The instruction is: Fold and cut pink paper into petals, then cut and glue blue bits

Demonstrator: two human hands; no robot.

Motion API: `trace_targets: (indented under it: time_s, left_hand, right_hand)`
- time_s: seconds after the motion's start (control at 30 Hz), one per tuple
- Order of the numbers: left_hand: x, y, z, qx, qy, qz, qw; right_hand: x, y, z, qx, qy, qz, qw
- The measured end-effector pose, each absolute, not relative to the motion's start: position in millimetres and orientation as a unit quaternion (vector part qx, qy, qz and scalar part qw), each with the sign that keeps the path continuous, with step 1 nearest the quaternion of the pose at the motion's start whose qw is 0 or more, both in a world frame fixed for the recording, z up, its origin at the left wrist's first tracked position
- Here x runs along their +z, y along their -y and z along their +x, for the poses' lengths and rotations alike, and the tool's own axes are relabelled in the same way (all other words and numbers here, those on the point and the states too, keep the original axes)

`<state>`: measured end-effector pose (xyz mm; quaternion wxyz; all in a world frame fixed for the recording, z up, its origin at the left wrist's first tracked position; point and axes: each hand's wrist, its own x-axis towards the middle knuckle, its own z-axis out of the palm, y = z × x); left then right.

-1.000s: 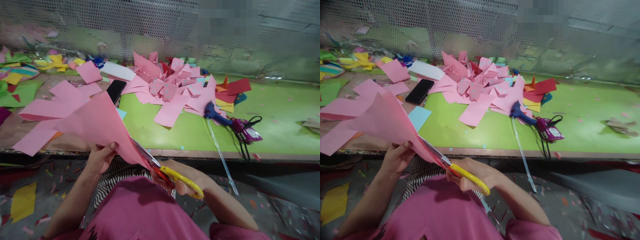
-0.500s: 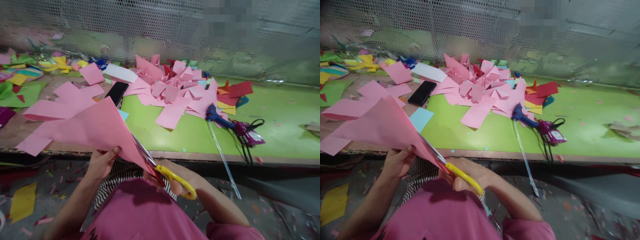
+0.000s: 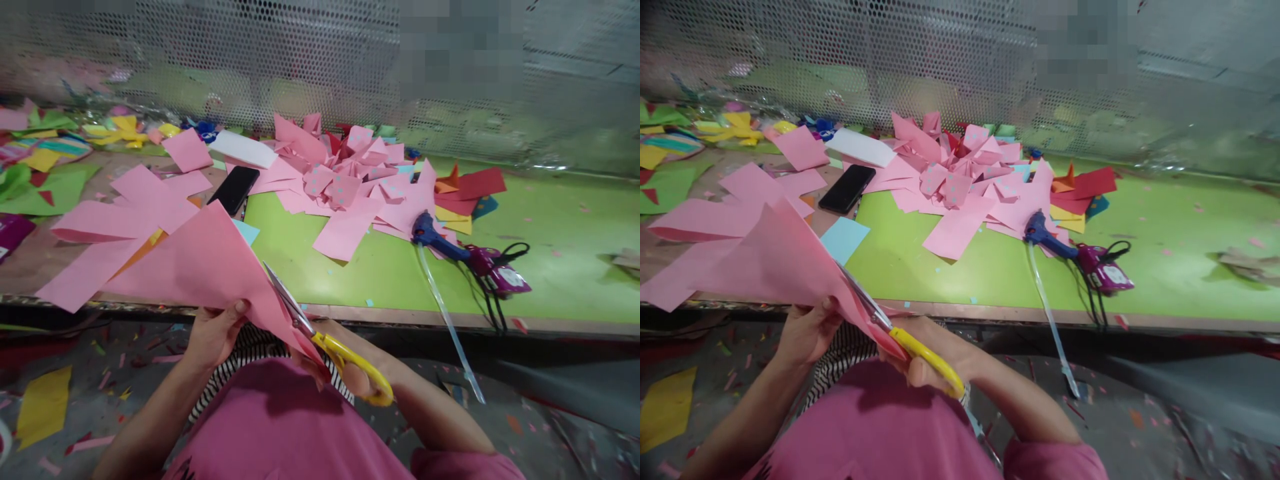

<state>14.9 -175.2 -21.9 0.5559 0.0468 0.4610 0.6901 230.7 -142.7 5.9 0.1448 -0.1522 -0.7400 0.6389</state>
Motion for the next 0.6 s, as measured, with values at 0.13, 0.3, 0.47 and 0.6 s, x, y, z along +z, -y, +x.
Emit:
trace_targets:
  time_s: [0.13, 0.3, 0.47, 0.6]
  left_hand:
    - [-24, 177, 17, 0.689, -0.463, 0.052, 0.555]
    - [-30, 179, 15, 0.685, -0.465, 0.067, 0.557]
    - [-39, 179, 10, 0.671, -0.469, 0.075, 0.569]
    - [-44, 181, 8, 0.662, -0.469, 0.077, 0.579]
  right_hand:
    - [0, 145, 234, 0.672, 0.709, -0.173, 0.127]
    - [-5, 146, 235, 0.706, 0.679, -0.169, 0.108]
    - [5, 142, 230, 0.704, 0.682, -0.143, 0.138]
    - [10, 139, 226, 0.68, 0.707, -0.145, 0.129]
